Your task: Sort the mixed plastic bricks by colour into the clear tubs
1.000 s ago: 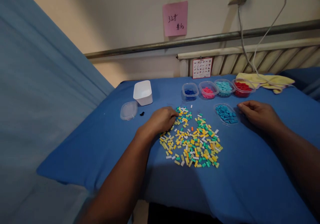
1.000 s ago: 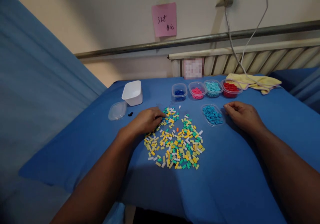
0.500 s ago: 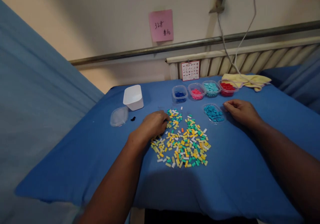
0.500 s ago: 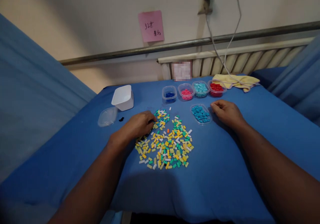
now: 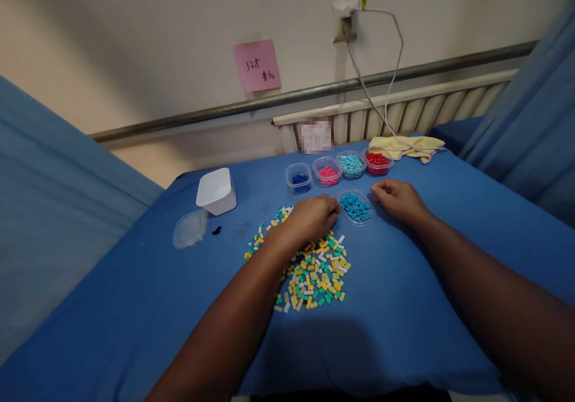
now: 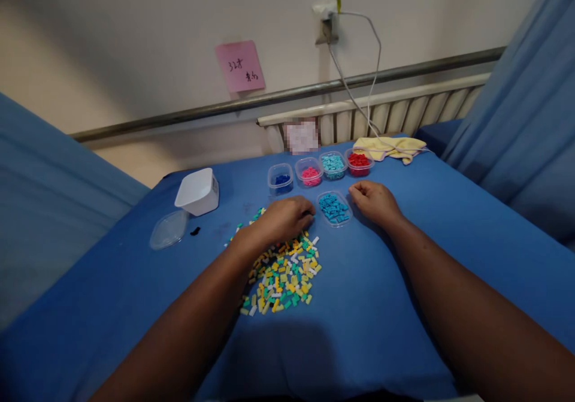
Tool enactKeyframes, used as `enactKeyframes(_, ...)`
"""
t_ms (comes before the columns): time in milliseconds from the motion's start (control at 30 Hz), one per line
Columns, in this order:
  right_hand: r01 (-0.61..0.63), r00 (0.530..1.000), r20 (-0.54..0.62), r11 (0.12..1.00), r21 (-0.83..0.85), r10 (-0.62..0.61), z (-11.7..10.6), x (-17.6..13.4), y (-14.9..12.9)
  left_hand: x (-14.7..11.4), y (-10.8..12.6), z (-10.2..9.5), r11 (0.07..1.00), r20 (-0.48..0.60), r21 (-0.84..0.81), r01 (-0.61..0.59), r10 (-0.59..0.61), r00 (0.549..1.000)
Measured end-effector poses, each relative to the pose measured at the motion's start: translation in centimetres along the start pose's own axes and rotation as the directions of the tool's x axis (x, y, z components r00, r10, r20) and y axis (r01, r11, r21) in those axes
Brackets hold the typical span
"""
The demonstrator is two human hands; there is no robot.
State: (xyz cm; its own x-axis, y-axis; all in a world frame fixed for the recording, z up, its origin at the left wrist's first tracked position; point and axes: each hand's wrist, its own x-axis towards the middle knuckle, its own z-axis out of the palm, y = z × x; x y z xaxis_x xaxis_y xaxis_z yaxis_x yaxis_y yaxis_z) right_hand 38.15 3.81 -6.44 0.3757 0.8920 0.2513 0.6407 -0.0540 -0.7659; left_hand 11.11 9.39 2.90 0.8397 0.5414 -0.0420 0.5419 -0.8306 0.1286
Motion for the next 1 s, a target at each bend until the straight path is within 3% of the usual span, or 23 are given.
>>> enactKeyframes(133,0.029,1.000,0.006,0.999,0.017,-0.029,0.2,0.2,0.4,4.7,1.8,0.7,0.996,-0.014,0.079,-0.047,0.048,0.999)
enactKeyframes(267,0.060,0.998,0.015,0.998,0.024,-0.060,0.5,0.4,1.0,7.4,1.9,1.2,0.996,0.010,0.066,-0.066,0.065,0.998)
enactKeyframes(400,0.082,0.996,0.024,0.997,0.012,-0.083,0.7,0.5,1.4,8.1,1.7,1.7,0.996,-0.004,0.039,-0.075,0.075,0.997)
enactKeyframes(567,0.112,0.992,0.064,0.994,0.000,-0.112,0.5,0.2,1.0,7.0,1.3,1.9,0.995,-0.048,-0.067,-0.075,0.072,0.996)
enactKeyframes(700,0.114,0.991,0.068,0.994,0.001,-0.114,0.1,-0.2,0.7,3.8,-1.3,0.0,0.967,-0.159,-0.255,-0.028,-0.013,0.987)
enactKeyframes(800,0.084,0.994,0.071,0.996,-0.022,-0.082,-0.1,-0.4,1.1,-1.3,-4.9,-2.9,0.931,-0.218,-0.355,0.086,-0.171,0.961)
enactKeyframes(900,0.032,0.995,0.094,0.998,-0.047,-0.028,0.0,-0.4,1.7,-7.5,-8.5,-5.1,0.893,-0.146,-0.339,0.297,-0.362,0.921)
enactKeyframes(1000,-0.013,0.993,0.114,0.997,-0.074,0.021,0.0,-0.4,1.9,-12.8,-10.4,-4.8,0.848,-0.071,-0.329,0.416,-0.461,0.884)
